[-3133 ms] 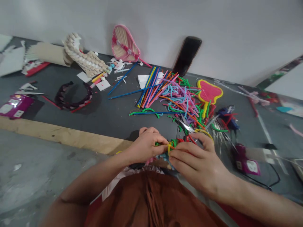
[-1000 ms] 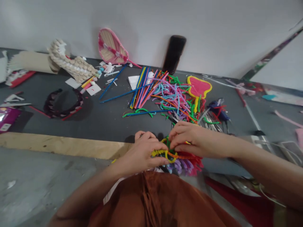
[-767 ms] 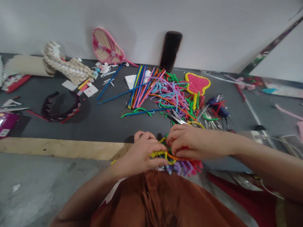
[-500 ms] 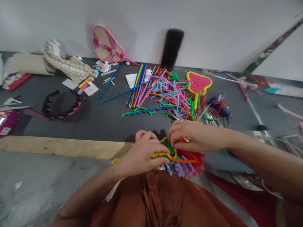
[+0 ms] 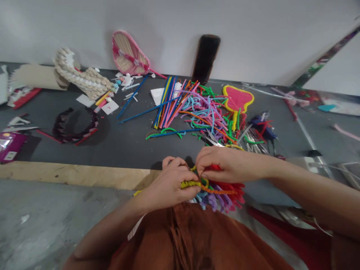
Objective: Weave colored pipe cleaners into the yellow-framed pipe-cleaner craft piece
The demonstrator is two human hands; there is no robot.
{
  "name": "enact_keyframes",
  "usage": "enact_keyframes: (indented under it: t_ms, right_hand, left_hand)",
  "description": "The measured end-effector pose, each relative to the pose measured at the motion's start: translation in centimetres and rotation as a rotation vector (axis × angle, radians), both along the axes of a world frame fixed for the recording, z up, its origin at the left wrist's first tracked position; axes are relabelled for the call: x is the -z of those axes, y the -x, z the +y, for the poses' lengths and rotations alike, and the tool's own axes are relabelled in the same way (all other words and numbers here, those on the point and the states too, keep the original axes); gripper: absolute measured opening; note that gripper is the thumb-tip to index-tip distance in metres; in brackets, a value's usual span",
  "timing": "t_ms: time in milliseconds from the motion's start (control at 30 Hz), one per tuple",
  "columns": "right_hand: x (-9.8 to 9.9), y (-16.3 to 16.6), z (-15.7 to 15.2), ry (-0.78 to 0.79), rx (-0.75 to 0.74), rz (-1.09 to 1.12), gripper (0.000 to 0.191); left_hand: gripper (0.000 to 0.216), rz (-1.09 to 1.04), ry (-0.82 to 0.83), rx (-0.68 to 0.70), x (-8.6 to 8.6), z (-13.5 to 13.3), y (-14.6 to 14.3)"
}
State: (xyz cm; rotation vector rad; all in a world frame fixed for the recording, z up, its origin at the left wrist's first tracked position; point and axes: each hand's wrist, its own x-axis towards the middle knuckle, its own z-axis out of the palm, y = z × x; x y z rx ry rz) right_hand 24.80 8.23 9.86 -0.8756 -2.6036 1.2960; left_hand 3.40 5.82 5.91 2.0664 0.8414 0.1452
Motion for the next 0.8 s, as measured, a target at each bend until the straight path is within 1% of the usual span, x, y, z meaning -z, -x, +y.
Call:
enact_keyframes:
  t_ms: [100,167,267,367,433,500,633,700,800]
  right_hand:
    - [-0.9,0.0,0.0,0.018,-0.001,0.018,0.016]
    - [-1.0,0.0,0.0,0.042,-0.007,0.009,0.017]
    - [-0.5,0.1,0.1,0.054,-0.013,-0.024,0.016]
    - [0.1,0.2,0.2,0.075,-0.006,-0.089,0.013]
    - [0.3,0.2,0.2,0.095,0.014,-0.140,0.012]
    - [0.3,0.2,0.2,0.082,0.041,-0.174,0.012]
    - [0.4,0.5,-0.1,-0.020,0.060,-0.151,0.012]
    - [0.6,0.7,-0.6,-0.134,0.061,-0.117,0.014]
    - [0.9,1.2,-1.5,-0.372,0.083,-0.122,0.021]
  left_hand:
    - [0.013,0.008,0.004,-0.006,0.1,0.0,0.0]
    - [0.014,-0.001,-0.003,-0.009,0.1,0.0,0.0]
    - [0.009,-0.030,-0.006,-0.006,0.2,-0.1,0.0]
    - [0.011,-0.043,0.009,0.000,0.2,-0.2,0.1]
    - [0.013,-0.032,0.009,0.002,0.2,-0.2,0.2]
    - [0.015,-0.014,0.000,0.016,0.3,-0.2,0.2]
    - [0.019,-0.003,-0.004,0.029,0.2,-0.1,0.1]
    - [0.019,-0.008,0.008,0.022,0.1,0.0,0.0]
    - [0.015,-0.021,0.034,0.011,0.1,0.0,0.0]
